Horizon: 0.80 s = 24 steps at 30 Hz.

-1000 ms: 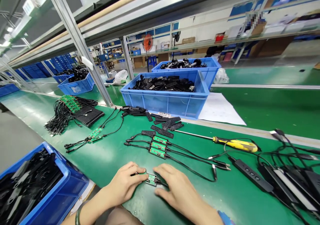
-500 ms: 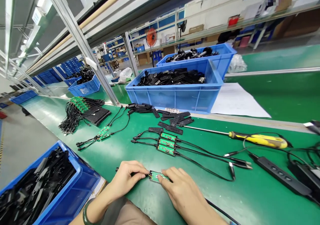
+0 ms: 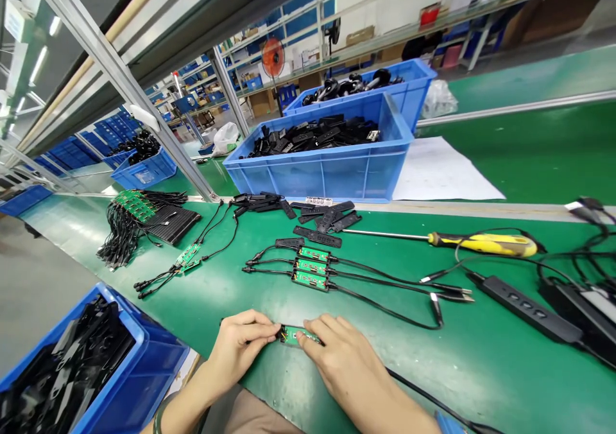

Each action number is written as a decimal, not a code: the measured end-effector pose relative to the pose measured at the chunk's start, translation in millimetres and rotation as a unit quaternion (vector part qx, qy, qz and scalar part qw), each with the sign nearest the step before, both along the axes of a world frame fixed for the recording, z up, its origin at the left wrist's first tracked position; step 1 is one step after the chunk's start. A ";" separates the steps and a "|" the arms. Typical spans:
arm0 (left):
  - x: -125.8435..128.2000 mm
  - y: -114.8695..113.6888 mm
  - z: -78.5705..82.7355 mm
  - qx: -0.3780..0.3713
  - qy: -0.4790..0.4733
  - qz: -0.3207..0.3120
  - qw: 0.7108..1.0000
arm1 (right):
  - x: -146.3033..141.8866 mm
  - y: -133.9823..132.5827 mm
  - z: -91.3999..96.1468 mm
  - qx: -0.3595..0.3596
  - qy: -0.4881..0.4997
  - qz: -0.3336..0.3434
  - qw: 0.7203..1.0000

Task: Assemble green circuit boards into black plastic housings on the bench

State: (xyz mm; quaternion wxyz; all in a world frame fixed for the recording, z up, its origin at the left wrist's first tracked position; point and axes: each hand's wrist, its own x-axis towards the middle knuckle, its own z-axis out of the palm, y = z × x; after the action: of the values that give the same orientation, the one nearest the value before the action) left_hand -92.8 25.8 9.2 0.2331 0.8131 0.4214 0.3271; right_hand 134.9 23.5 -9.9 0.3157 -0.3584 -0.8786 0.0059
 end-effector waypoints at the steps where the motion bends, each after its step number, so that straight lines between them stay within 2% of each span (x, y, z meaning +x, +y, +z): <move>1: -0.3 -1.0 0.8 0.026 0.020 -0.007 0.999 | -0.2 0.0 -0.3 0.000 0.000 -0.001 1.000; 4: -0.4 -1.9 3.6 0.116 0.095 -0.017 0.989 | -0.5 -0.2 -0.2 0.003 -0.001 -0.006 1.000; 9: 2.0 -1.0 7.6 0.227 0.213 -0.013 0.950 | -1.6 -0.6 1.7 0.011 0.006 -0.011 1.000; 12: 7.9 -7.5 8.7 0.284 0.286 -0.011 0.915 | -2.6 -0.7 1.5 0.011 0.005 -0.015 1.000; 15: 15.6 -15.0 7.6 0.354 0.350 -0.020 0.867 | -2.2 0.0 0.2 0.014 -0.005 -0.010 1.000; 17: 18.2 -14.3 6.7 0.368 0.380 -0.035 0.848 | -0.3 1.3 -0.9 0.016 -0.015 -0.005 1.000; 19: 16.7 -7.3 7.4 0.340 0.394 -0.057 0.852 | 2.5 3.7 -2.0 0.012 -0.031 0.003 0.999; 21: 11.7 2.7 10.5 0.297 0.379 -0.059 0.874 | 5.2 7.8 -3.2 0.021 -0.056 0.007 0.998; 24: 2.4 11.8 16.4 0.264 0.318 -0.013 0.911 | 7.6 18.7 -4.5 0.076 -0.093 -0.022 0.992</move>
State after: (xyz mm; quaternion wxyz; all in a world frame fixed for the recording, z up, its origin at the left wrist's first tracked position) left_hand -90.4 37.7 25.5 -0.1321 0.9111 0.3613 0.1480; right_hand 142.5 42.2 -14.4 0.2588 -0.3519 -0.8938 -0.1013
